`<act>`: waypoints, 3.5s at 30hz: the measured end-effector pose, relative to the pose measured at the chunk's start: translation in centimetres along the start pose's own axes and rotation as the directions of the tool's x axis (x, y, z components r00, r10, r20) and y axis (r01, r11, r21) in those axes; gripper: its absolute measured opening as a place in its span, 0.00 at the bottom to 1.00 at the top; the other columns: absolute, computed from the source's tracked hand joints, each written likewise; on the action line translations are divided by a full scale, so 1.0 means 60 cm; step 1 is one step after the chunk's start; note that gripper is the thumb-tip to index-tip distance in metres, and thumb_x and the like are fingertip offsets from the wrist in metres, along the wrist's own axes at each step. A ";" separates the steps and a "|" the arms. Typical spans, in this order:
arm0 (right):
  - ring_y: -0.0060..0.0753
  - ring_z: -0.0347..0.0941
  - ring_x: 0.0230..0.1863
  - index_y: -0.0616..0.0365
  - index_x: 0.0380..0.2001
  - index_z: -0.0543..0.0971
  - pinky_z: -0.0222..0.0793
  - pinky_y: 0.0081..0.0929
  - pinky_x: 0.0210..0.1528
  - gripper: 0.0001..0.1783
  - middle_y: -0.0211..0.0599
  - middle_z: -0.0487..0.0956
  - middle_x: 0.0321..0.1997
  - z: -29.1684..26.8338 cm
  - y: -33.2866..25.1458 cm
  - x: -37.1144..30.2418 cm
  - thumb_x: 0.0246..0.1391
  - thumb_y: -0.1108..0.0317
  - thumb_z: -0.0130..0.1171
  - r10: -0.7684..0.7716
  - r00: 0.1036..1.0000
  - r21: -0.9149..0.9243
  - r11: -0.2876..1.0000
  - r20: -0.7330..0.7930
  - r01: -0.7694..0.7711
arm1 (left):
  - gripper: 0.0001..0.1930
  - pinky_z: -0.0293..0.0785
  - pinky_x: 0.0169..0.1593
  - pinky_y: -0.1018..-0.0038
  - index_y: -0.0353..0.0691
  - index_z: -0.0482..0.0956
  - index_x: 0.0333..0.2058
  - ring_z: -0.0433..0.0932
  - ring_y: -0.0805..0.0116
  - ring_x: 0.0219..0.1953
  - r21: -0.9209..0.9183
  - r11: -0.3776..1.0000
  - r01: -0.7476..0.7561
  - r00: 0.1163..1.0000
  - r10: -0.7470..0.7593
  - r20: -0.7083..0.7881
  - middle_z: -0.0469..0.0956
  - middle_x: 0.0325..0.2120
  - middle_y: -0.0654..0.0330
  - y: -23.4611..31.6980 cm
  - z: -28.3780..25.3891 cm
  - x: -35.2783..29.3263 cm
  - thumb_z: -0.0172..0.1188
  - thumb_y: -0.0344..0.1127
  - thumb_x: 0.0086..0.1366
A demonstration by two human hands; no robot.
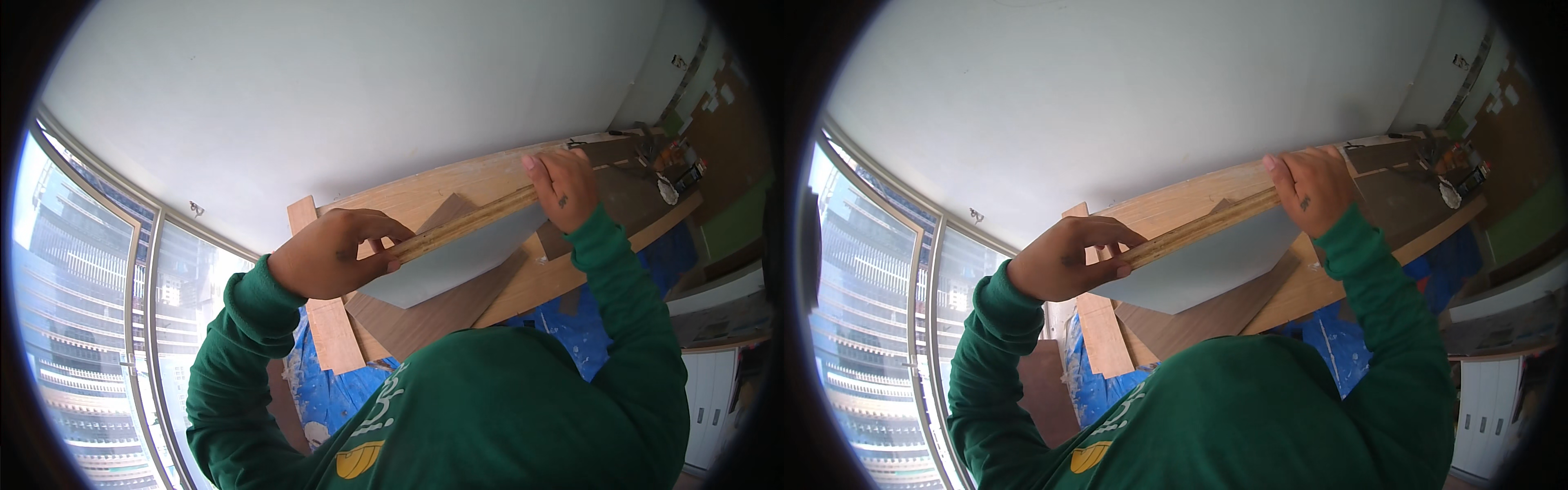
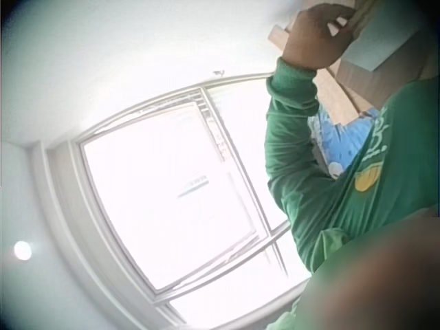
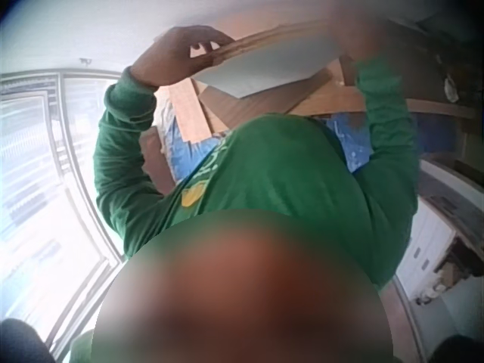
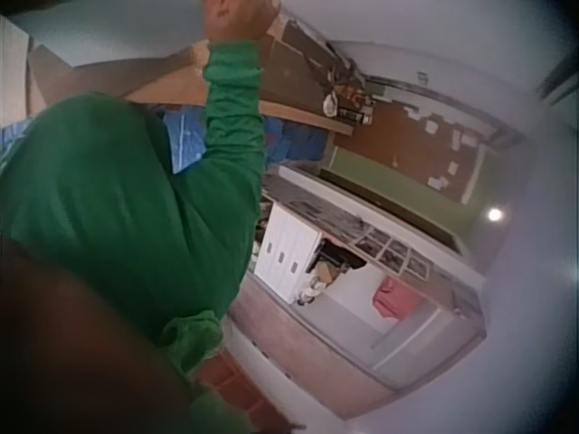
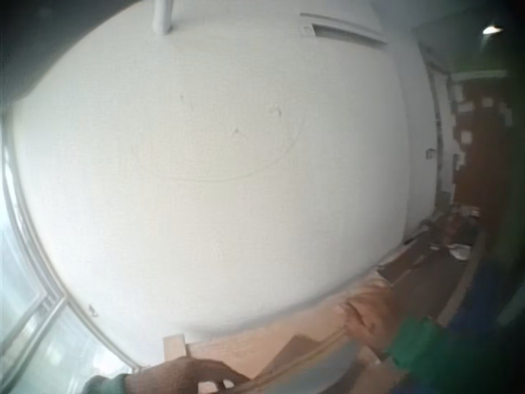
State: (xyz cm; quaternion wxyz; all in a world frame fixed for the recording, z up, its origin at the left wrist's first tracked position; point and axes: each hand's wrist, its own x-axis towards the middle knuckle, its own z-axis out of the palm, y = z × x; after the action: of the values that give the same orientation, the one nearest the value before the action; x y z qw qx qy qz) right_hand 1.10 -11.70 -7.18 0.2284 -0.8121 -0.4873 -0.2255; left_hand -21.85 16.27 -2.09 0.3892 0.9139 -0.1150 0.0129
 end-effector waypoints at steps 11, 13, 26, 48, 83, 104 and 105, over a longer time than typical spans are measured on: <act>0.47 0.67 0.24 0.55 0.20 0.74 0.61 0.44 0.38 0.23 0.39 0.70 0.17 0.009 -0.004 -0.001 0.72 0.60 0.53 -0.036 0.990 0.004 0.999 -0.134 0.037 | 0.24 0.71 0.25 0.67 0.39 0.78 0.17 0.75 0.61 0.16 0.423 0.900 0.101 0.987 -0.036 -0.159 0.75 0.13 0.56 0.030 0.037 0.051 0.72 0.47 0.67; 0.47 0.66 0.24 0.55 0.21 0.76 0.61 0.44 0.37 0.22 0.39 0.70 0.17 0.011 -0.004 0.001 0.72 0.60 0.54 -0.031 0.991 -0.031 0.999 -0.134 0.027 | 0.27 0.69 0.24 0.61 0.42 0.78 0.16 0.72 0.57 0.14 0.547 0.823 0.154 0.979 -0.053 -0.195 0.70 0.09 0.57 0.041 0.044 0.056 0.68 0.54 0.68; 0.44 0.66 0.22 0.54 0.22 0.79 0.58 0.42 0.34 0.21 0.36 0.70 0.15 0.011 -0.001 -0.001 0.71 0.60 0.55 -0.039 0.980 0.034 0.998 -0.197 0.047 | 0.41 0.52 0.79 0.51 0.51 0.65 0.73 0.63 0.62 0.75 0.876 0.481 0.028 0.992 0.094 -0.083 0.64 0.74 0.63 0.038 0.090 -0.040 0.71 0.46 0.63; 0.41 0.65 0.22 0.53 0.22 0.79 0.59 0.41 0.36 0.21 0.33 0.70 0.16 0.018 0.003 -0.005 0.71 0.59 0.55 -0.093 0.970 0.000 0.995 -0.225 0.096 | 0.49 0.51 0.78 0.49 0.45 0.61 0.74 0.58 0.57 0.77 0.910 0.410 0.063 0.982 0.135 -0.129 0.59 0.76 0.54 0.043 0.159 0.016 0.68 0.60 0.59; 0.28 0.78 0.44 0.62 0.45 0.78 0.76 0.31 0.47 0.28 0.40 0.81 0.47 0.012 0.119 -0.058 0.67 0.43 0.63 0.582 0.807 0.823 0.407 0.100 -0.396 | 0.50 0.77 0.55 0.59 0.40 0.64 0.73 0.77 0.49 0.60 0.852 0.515 0.087 0.971 0.148 -0.189 0.66 0.72 0.50 0.063 0.164 0.085 0.76 0.51 0.55; 0.52 0.71 0.60 0.57 0.40 0.86 0.73 0.44 0.60 0.12 0.39 0.79 0.51 -0.028 0.026 -0.068 0.52 0.80 0.68 0.005 0.947 0.141 0.989 -0.321 0.043 | 0.48 0.78 0.53 0.61 0.38 0.68 0.70 0.78 0.53 0.59 0.830 0.553 0.078 0.957 0.191 -0.217 0.67 0.71 0.51 0.069 0.166 0.084 0.76 0.52 0.53; 0.52 0.72 0.60 0.57 0.40 0.86 0.72 0.46 0.60 0.14 0.39 0.80 0.51 -0.029 0.024 -0.071 0.50 0.81 0.69 -0.018 0.945 0.137 0.988 -0.326 0.066 | 0.48 0.78 0.53 0.61 0.38 0.68 0.70 0.78 0.53 0.59 0.827 0.557 0.077 0.957 0.192 -0.219 0.67 0.71 0.51 0.069 0.166 0.084 0.76 0.52 0.53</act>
State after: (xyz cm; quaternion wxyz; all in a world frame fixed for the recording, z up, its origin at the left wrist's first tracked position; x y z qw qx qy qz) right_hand 0.36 -16.24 -8.53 0.3591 -0.7347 -0.4754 -0.3244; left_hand -18.52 5.35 -5.53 -0.0740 0.9727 -0.0685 0.2092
